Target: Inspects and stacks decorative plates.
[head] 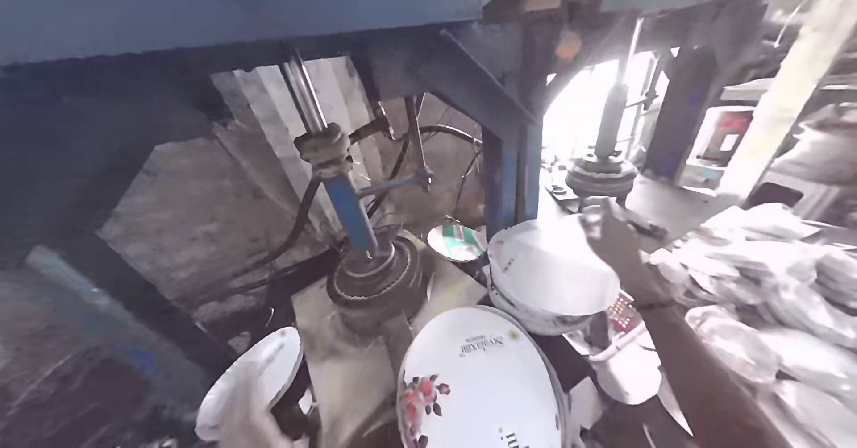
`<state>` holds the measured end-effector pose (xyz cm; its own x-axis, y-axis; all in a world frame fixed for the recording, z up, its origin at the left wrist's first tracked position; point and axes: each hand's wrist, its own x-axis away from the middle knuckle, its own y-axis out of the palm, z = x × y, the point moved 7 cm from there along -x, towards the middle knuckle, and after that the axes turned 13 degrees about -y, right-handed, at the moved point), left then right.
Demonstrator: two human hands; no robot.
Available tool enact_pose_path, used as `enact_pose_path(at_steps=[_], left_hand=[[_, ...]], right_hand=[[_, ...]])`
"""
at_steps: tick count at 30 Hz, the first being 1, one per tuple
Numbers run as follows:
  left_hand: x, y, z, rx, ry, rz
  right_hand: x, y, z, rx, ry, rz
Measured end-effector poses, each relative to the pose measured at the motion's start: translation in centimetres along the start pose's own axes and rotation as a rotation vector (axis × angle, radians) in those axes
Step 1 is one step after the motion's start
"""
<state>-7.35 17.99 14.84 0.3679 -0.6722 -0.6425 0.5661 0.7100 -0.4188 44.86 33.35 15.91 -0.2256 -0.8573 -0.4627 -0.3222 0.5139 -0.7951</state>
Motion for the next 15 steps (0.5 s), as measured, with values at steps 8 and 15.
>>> enact_pose_path(at_steps=[8,15], left_hand=[[2.5,4.4,3.5,0.134,-0.031,-0.295],[2.3,3.8,2.2,0.139,-0.064,-0.378]], right_hand=[[-5.3,5.0,1.4,0.17,-0.071,-0.309],[-3.2,5.9,-1.2,0.103,-0.098,-0.432]])
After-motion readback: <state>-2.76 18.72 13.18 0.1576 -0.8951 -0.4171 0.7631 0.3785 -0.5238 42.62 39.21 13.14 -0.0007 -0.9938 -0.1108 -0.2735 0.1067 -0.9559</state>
